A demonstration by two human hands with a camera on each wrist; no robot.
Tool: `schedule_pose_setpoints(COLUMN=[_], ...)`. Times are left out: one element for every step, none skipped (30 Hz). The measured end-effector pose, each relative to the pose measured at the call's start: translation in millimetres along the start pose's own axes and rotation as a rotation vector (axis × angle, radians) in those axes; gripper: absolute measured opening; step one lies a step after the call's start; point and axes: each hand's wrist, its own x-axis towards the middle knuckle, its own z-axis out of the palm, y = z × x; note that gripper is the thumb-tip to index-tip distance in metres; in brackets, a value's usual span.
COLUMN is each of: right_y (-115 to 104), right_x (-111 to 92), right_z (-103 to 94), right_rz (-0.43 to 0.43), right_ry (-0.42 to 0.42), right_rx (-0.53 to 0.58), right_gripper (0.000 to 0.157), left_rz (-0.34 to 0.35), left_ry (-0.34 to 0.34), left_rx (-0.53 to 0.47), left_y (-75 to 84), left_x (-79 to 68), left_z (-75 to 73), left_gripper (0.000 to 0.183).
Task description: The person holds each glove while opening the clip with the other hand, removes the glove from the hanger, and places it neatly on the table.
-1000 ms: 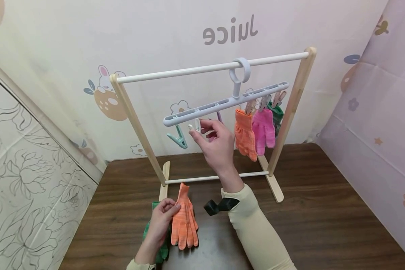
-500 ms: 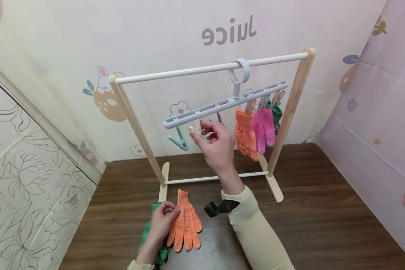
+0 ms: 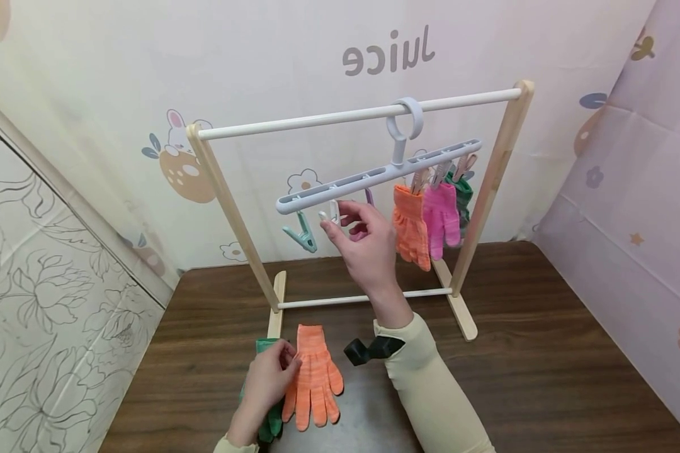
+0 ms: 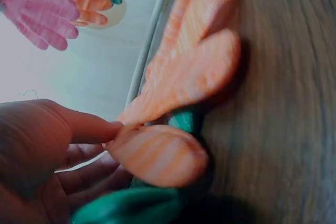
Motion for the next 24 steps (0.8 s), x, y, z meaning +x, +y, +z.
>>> schedule_pose_setpoints(right_y=[-0.3, -0.3, -0.8, -1.1, -1.6, -1.6, -1.9, -2.3, -3.0, -3.1, -3.6, -3.8, -4.6, -5.0, -5.3, -5.4, -5.5, -5.8, -6.0, -6.3, -6.7, -7.0, -7.4, -7.9], right_x=[0.0, 0.0, -0.1, -0.1, -0.3, -0.4, -0.7, -0.9, -1.1, -1.3, -1.5, -1.7, -1.9, -2.0, -2.2, -2.3, -2.5, -2.5, -2.5, -2.6, -2.6, -2.7, -2.8, -3.0], right_z=[-0.1, -0.3, -0.5, -0.7, -0.8, -0.9, -1.0, -1.2, -1.3, -1.5, -1.7, -1.9, -2.1, -2.2, -2.3, -2.3, -2.3, -2.4, -2.5, -2.8, -3.1, -3.4, -3.8, -4.1], right_rz=[-0.001, -0.001, -0.001, -0.002, -0.001, 0.001, 0.002, 0.004, 0.005, 0.008, 0.012, 0.015, 0.015, 0.018, 0.015, 0.015, 0.015, 0.011, 0.009, 0.009, 0.009, 0.011, 0.011, 0.010], right_ry=[0.000, 0.000, -0.001, 0.000, 0.000, 0.000, 0.002, 0.002, 0.001, 0.002, 0.002, 0.002, 0.002, 0.002, 0.003, 0.003, 0.003, 0.003, 0.000, -0.002, -0.005, -0.011, -0.017, -0.022], right_rx=[0.000, 0.002, -0.002, -0.002, -0.004, -0.004, -0.005, -0.002, -0.005, -0.004, -0.003, -0.001, -0.001, 0.002, 0.001, 0.003, 0.003, 0.004, 0.004, 0.005, 0.005, 0.004, 0.001, -0.003], right_gripper=[0.034, 0.034, 0.034, 0.034, 0.034, 0.035, 0.035, 0.035, 0.035, 0.036, 0.036, 0.037, 0.037, 0.038, 0.038, 0.038, 0.039, 0.038, 0.038, 0.038, 0.037, 0.036, 0.036, 0.035], left_rz=[0.010, 0.019, 0.028, 0.032, 0.037, 0.041, 0.044, 0.040, 0.034, 0.029, 0.027, 0.026, 0.025, 0.022, 0.026, 0.030, 0.035, 0.037, 0.040, 0.042, 0.045, 0.047, 0.052, 0.057], left_ry=[0.003, 0.007, 0.013, 0.019, 0.024, 0.026, 0.030, 0.031, 0.031, 0.030, 0.031, 0.033, 0.036, 0.039, 0.045, 0.053, 0.061, 0.066, 0.072, 0.076, 0.080, 0.083, 0.088, 0.092], left_rx=[0.037, 0.071, 0.100, 0.127, 0.146, 0.158, 0.165, 0.169, 0.171, 0.176, 0.180, 0.185, 0.191, 0.198, 0.205, 0.212, 0.216, 0.217, 0.218, 0.217, 0.214, 0.209, 0.206, 0.205], left_y=[0.0, -0.1, -0.2, -0.2, -0.2, 0.0, 0.3, 0.5, 0.8, 1.1, 1.1, 1.0, 1.1, 1.1, 0.9, 0.6, 0.1, 0.0, -0.1, -0.4, -0.5, -0.5, -0.5, -0.5], left_x=[-0.4, -0.8, -1.2, -1.5, -1.7, -1.9, -2.0, -2.1, -2.2, -2.1, -2.0, -1.9, -1.8, -1.8, -1.6, -1.6, -1.6, -1.6, -1.5, -1.4, -1.3, -1.3, -1.3, -1.3], left_z=[0.6, 1.3, 2.0, 2.5, 2.9, 3.1, 3.2, 3.4, 3.4, 3.1, 3.1, 3.1, 2.8, 2.5, 2.3, 2.2, 2.1, 1.8, 1.6, 1.5, 1.4, 1.2, 1.0, 0.8], left_gripper=[0.012, 0.013, 0.013, 0.014, 0.014, 0.014, 0.015, 0.015, 0.015, 0.015, 0.015, 0.015, 0.015, 0.014, 0.014, 0.014, 0.014, 0.014, 0.014, 0.014, 0.014, 0.013, 0.013, 0.013])
